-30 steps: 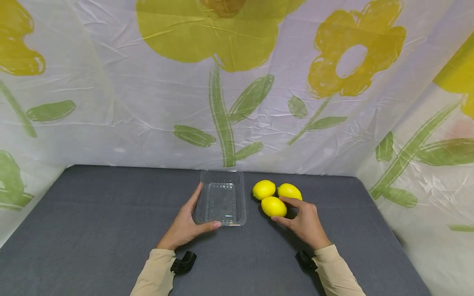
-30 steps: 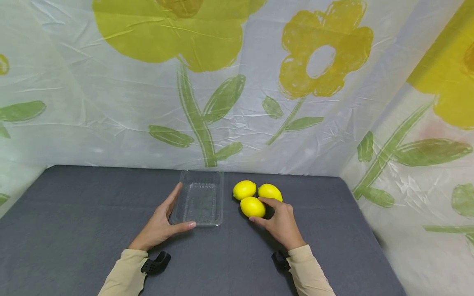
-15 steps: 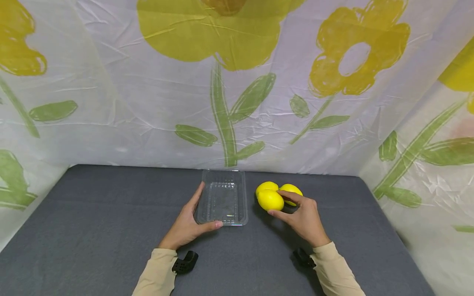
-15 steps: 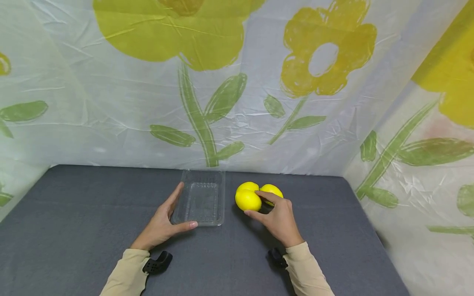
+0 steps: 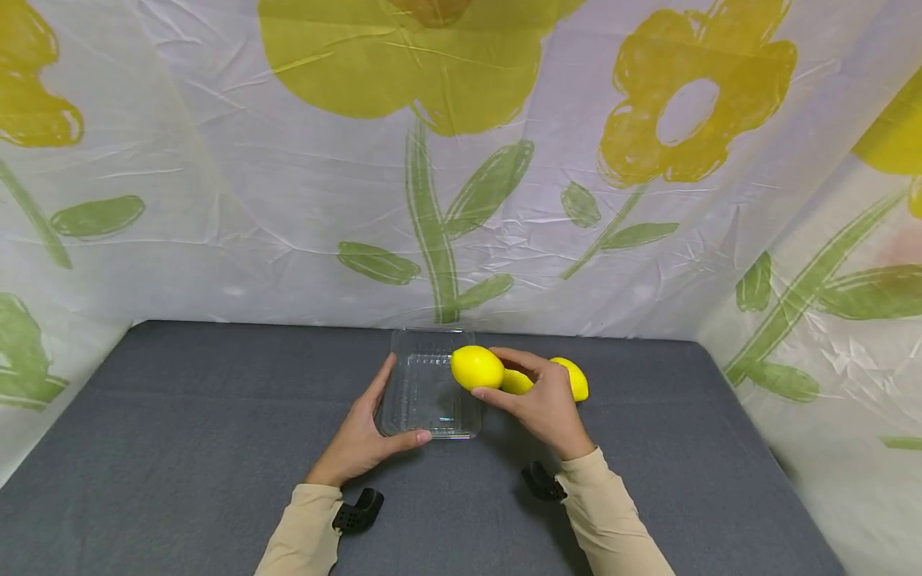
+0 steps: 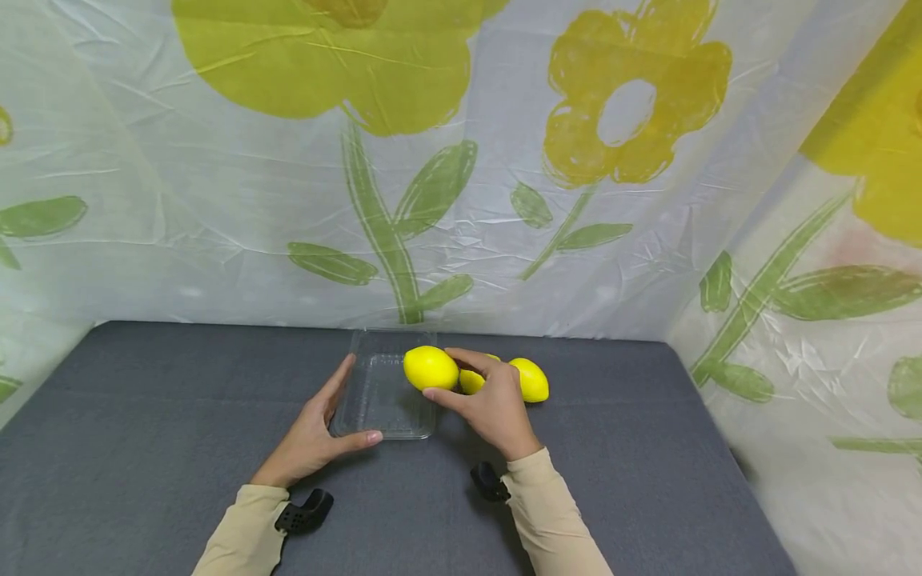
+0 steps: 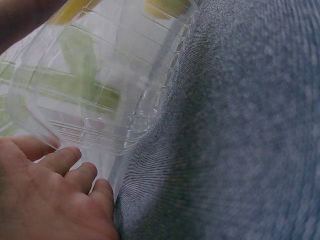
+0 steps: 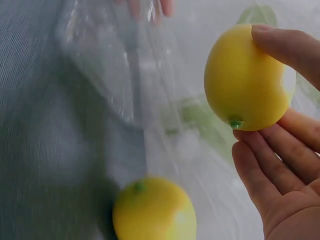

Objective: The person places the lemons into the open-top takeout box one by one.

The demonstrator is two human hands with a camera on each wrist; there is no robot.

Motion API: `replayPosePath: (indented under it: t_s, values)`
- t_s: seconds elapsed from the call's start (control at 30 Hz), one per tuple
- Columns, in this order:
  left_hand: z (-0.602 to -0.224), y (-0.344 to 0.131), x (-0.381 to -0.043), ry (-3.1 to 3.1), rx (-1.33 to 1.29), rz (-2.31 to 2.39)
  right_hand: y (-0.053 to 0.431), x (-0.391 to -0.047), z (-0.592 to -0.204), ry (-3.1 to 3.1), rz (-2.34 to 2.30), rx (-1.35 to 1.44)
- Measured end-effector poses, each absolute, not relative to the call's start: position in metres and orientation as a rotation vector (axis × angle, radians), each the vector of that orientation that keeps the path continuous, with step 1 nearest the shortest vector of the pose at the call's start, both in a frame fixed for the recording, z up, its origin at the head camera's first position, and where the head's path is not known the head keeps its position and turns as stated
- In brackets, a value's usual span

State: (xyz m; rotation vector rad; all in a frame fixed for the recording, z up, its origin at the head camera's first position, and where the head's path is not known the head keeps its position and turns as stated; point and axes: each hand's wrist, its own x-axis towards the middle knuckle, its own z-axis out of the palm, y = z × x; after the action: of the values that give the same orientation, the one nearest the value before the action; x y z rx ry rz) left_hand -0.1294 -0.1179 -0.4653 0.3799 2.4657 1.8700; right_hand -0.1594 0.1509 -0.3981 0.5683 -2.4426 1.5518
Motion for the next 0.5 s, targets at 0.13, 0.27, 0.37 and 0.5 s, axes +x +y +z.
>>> replayPosePath:
  t_s: [0.13,0.27,0.37,0.5]
  values:
    - [-0.465,-0.118,-0.129,2.469,0.378,1.856,0.136,-0.161,-0.399,-2.489,1.569,0.598]
    - [-0.465,-0.118,-0.129,2.462,0.381,1.859,0.124,-0.162,-0.404,-2.545,1.532,0.662]
    - [-0.465,-0.118,-0.129,2.457,0.383,1.866,0.118,-0.162,-0.407,-2.561,1.514,0.695]
    - [-0.465,-0.118,-0.129,2.465,0.393,1.864,0.111,-0.162,-0.412,-2.575,1.498,0.740]
